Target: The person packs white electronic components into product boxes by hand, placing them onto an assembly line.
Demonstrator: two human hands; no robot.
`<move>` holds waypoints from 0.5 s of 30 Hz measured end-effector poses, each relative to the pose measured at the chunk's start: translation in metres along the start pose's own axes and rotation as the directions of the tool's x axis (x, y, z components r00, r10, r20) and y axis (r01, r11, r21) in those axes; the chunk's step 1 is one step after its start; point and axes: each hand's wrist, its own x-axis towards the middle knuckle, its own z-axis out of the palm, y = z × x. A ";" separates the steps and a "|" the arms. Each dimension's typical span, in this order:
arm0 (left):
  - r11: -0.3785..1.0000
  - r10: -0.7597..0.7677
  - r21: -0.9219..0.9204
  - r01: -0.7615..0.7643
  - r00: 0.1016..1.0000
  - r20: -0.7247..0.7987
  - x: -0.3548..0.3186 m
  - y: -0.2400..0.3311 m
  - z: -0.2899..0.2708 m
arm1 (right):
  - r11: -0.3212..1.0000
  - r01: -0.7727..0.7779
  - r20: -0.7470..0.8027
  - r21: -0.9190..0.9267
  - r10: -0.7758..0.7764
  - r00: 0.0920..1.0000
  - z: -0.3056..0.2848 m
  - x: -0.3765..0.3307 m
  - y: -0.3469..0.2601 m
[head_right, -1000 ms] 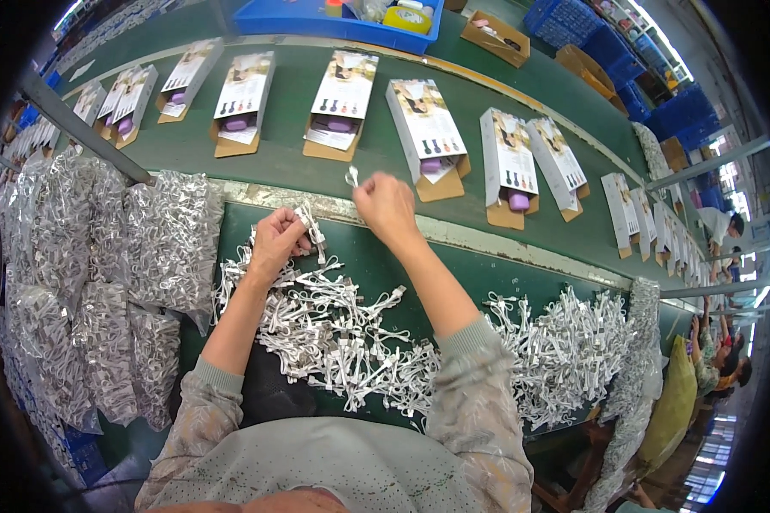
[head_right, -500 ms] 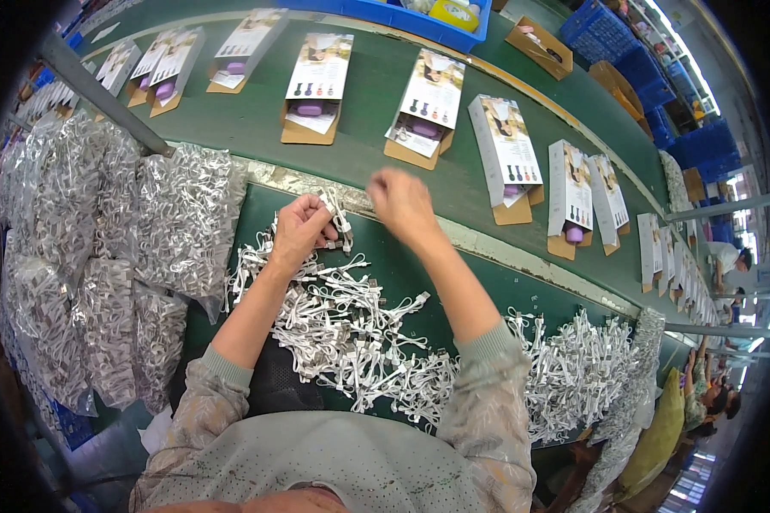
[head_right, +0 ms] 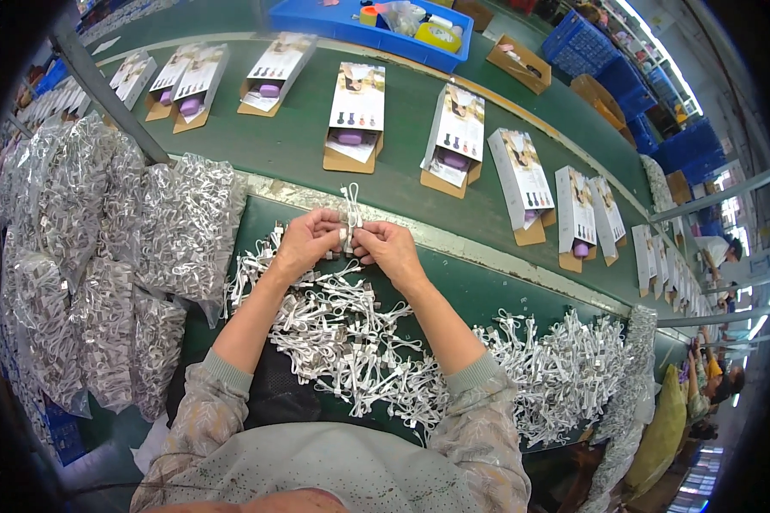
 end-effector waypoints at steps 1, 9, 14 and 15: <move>0.998 0.020 0.066 -0.020 1.000 0.000 0.000 -0.003 -0.001 | 0.999 0.012 0.007 0.033 -0.012 1.000 -0.003 0.001 -0.002; 0.903 0.180 0.414 -0.118 0.977 -0.116 -0.016 0.005 -0.021 | 0.999 -0.018 -0.141 0.033 0.023 0.990 -0.005 0.058 -0.016; 0.909 0.171 0.405 -0.102 0.976 -0.138 -0.021 -0.002 -0.014 | 0.996 -0.069 -0.295 0.057 0.083 0.952 -0.035 0.111 -0.021; 0.913 0.166 0.395 -0.099 0.976 -0.140 -0.018 -0.003 -0.018 | 0.995 -0.039 -0.325 0.092 0.067 0.944 -0.037 0.119 -0.022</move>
